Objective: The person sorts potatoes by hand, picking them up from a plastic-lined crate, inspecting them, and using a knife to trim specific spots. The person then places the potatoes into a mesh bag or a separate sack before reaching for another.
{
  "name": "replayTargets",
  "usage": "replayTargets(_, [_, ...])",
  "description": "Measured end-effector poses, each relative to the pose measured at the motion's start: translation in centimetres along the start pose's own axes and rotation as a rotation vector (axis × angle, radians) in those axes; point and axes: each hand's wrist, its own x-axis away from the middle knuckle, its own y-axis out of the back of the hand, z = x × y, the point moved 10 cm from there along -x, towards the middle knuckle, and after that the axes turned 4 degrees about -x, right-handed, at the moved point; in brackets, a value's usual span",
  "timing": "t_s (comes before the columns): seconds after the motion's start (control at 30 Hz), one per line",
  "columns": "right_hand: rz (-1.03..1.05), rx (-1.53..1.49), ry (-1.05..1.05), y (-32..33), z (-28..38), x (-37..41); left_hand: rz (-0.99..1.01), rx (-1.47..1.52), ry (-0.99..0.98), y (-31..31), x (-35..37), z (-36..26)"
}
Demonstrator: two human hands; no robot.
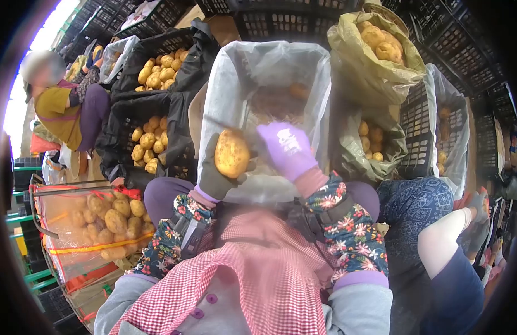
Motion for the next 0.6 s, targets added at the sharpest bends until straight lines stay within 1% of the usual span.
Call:
replayTargets(0.03, [0.034,0.097,0.052,0.4,1.6,0.2,-0.015,-0.031,-0.025,0.5,-0.4,0.3])
replayTargets(0.1, [0.009,0.067,0.020,-0.4,-0.2,-0.1,-0.087,-0.175,-0.107,3.4,-1.0,1.7])
replayTargets(0.13, [-0.008,0.049,-0.001,-0.4,-0.3,-0.3,-0.120,-0.253,-0.143,3.7,-0.6,1.4])
replayTargets(0.17, [0.010,0.108,-0.006,-0.2,-0.3,-0.4,-0.070,-0.445,-0.262,2.7,-0.7,0.0])
replayTargets(0.2, [-0.006,0.086,0.002,0.3,0.1,-0.5,-0.040,-0.628,-0.394,1.6,-0.6,-1.4])
replayTargets(0.23, [-0.012,0.064,0.014,0.5,0.8,-0.2,0.059,-0.914,-0.605,-3.2,1.2,-4.8])
replayTargets(0.27, [-0.011,0.033,0.026,0.4,1.3,0.1,0.087,-0.969,-0.658,-4.5,2.2,-5.4])
replayTargets(0.3, [0.004,0.048,-0.026,0.2,0.5,0.1,0.113,-1.021,-0.713,-5.9,3.3,-5.9])
replayTargets(0.33, [0.004,0.028,-0.012,0.0,0.7,0.3,0.079,-0.844,-0.617,-5.1,3.7,-5.2])
replayTargets(0.4, [-0.008,0.008,0.020,0.3,0.9,0.2,0.044,-0.619,-0.484,-3.9,2.9,-4.4])
replayTargets(0.43, [-0.006,0.000,0.043,0.4,1.0,0.2,0.028,-0.569,-0.439,-3.1,2.1,-3.7])
replayTargets(0.53, [0.064,0.025,-0.132,-0.4,-1.4,-0.3,-0.039,-0.434,-0.289,0.0,1.0,-1.6])
replayTargets(0.57, [0.064,0.119,-0.161,-0.3,-2.4,-0.5,-0.028,-0.325,-0.215,0.2,0.8,-1.2])
replayTargets(0.6, [0.025,-0.009,-0.197,-0.1,-2.8,-0.5,-0.025,-0.215,-0.143,0.4,0.5,-0.8])
